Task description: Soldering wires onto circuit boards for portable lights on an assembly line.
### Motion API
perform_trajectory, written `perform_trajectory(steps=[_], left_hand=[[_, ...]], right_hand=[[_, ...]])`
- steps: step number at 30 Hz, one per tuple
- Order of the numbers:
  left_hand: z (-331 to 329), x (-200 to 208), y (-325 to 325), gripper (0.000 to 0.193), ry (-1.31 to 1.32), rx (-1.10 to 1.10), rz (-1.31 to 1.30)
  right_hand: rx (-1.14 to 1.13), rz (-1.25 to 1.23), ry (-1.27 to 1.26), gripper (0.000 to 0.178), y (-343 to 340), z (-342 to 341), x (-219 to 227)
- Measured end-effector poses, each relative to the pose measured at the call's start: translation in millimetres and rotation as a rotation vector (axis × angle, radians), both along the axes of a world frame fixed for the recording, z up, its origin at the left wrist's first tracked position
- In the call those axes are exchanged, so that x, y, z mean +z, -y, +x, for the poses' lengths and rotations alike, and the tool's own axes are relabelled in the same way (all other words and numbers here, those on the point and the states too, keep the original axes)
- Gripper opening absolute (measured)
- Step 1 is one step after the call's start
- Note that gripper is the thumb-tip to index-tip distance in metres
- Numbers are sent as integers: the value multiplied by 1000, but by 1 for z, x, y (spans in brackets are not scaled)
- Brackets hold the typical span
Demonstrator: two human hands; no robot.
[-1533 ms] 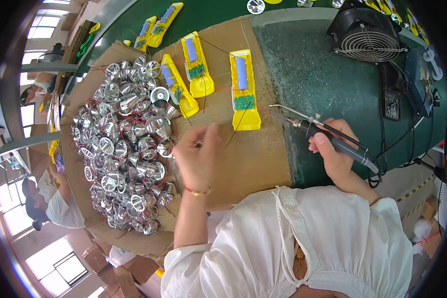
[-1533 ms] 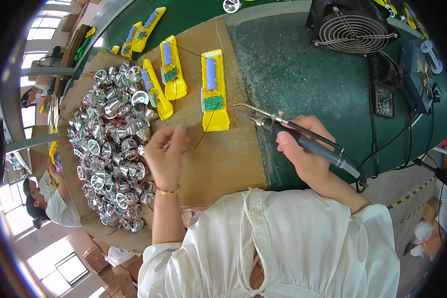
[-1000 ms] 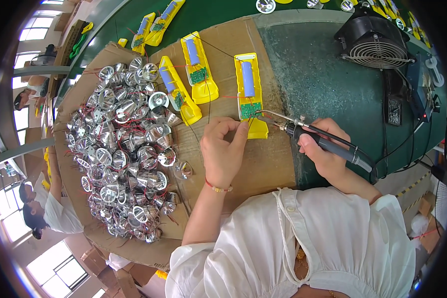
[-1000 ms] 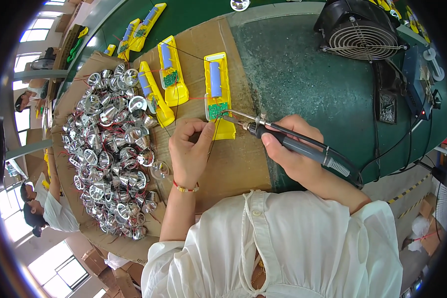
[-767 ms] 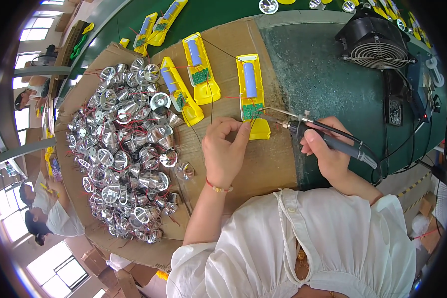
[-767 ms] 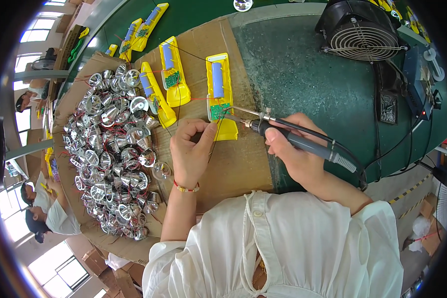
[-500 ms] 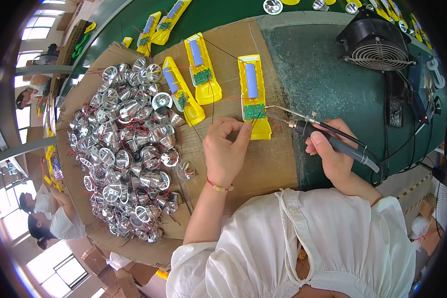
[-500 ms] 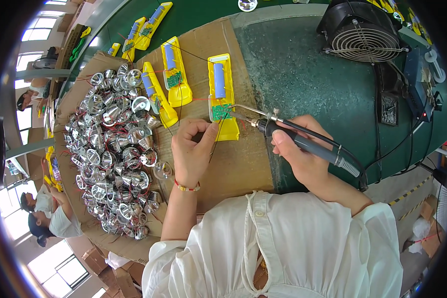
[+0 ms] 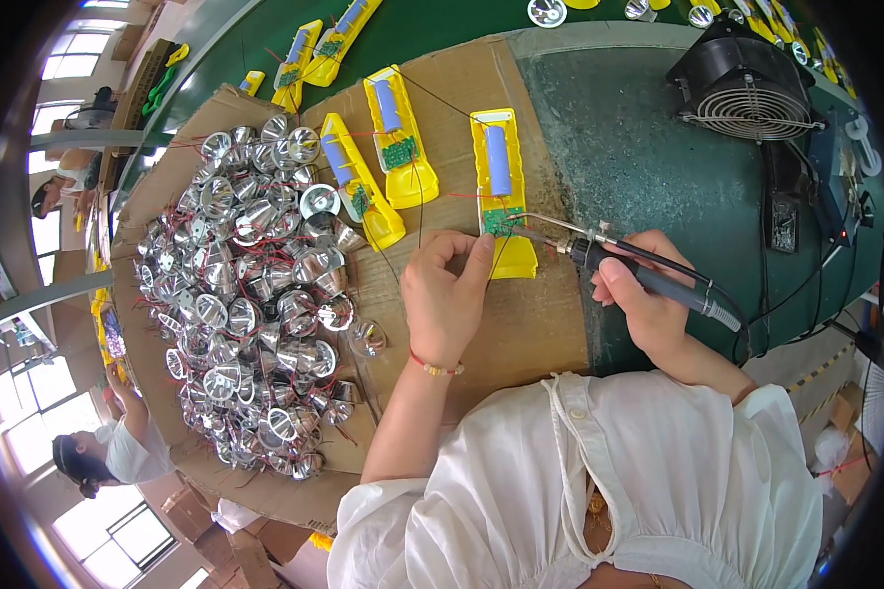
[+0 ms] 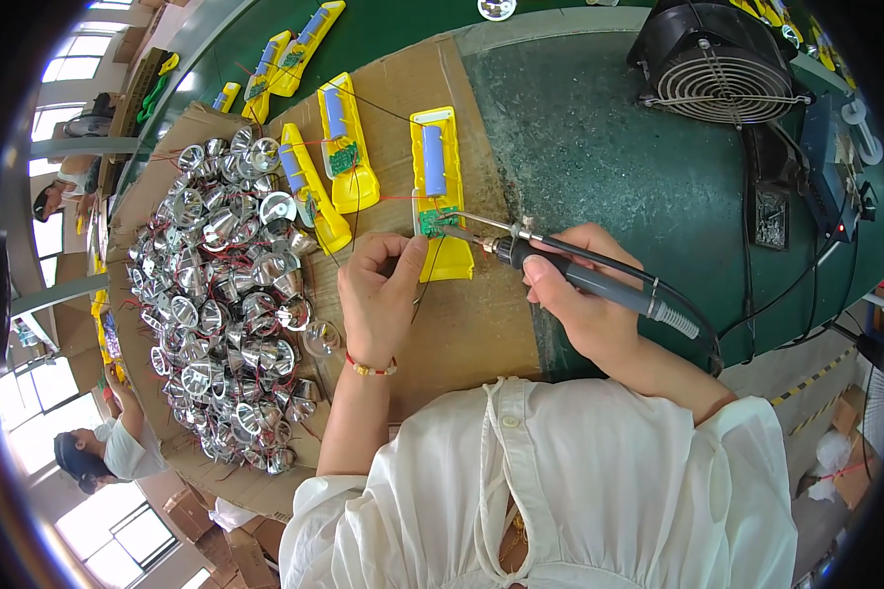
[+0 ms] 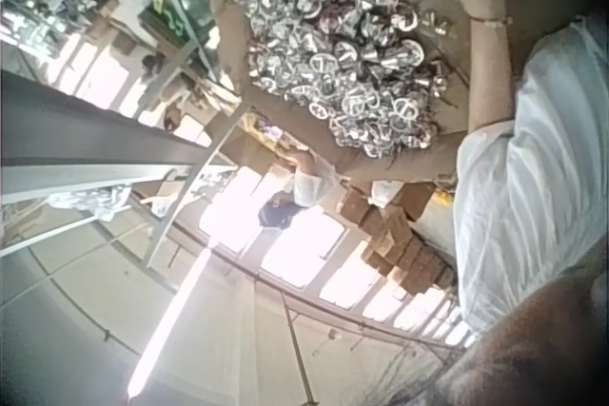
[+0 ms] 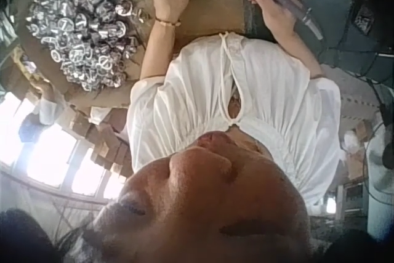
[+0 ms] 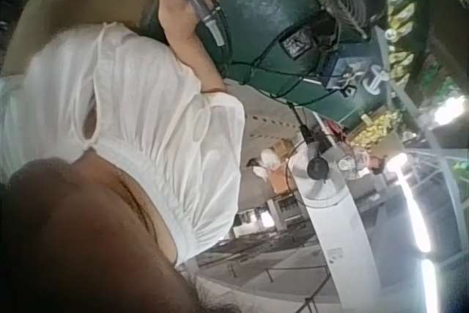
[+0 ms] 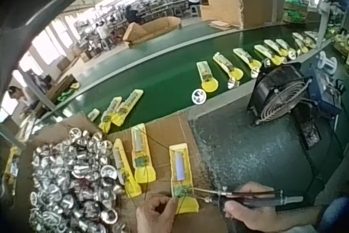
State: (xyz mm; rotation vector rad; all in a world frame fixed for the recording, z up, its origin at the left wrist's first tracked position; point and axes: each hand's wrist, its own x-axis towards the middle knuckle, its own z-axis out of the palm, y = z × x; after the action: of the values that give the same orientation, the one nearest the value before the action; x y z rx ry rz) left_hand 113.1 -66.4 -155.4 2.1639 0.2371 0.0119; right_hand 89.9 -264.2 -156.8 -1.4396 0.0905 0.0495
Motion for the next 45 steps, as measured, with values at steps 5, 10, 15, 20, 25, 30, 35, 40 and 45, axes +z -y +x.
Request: perform_trajectory(steps=[5, 10, 15, 20, 25, 30, 35, 40, 45], left_hand=[[3, 2, 3, 19, -31, 17, 28], [3, -1, 3, 20, 18, 9, 44], [3, -1, 2, 20, 0, 22, 22], [4, -2, 2, 21, -7, 21, 19], [3, -4, 1, 22, -75, 49, 1], [2, -2, 5, 28, 48, 77, 102], [3, 11, 33, 42, 248, -48, 967], [8, -1, 34, 42, 148, -3, 830], [-5, -6, 30, 43, 200, -21, 721]], right_hand=[[5, 1, 16, 14, -3, 2, -2], [21, 39, 2, 13, -2, 5, -8], [-37, 82, -83, 14, -5, 3, -5], [-74, 95, -61, 15, 5, -4, -2], [-97, 104, -67, 15, 20, -11, -4], [-108, 109, -18, 14, 40, -21, -7], [-102, 77, -62, 14, 52, -29, -12], [-108, 83, -82, 15, 62, -28, -17], [-108, 140, -74, 15, 69, -27, -18]])
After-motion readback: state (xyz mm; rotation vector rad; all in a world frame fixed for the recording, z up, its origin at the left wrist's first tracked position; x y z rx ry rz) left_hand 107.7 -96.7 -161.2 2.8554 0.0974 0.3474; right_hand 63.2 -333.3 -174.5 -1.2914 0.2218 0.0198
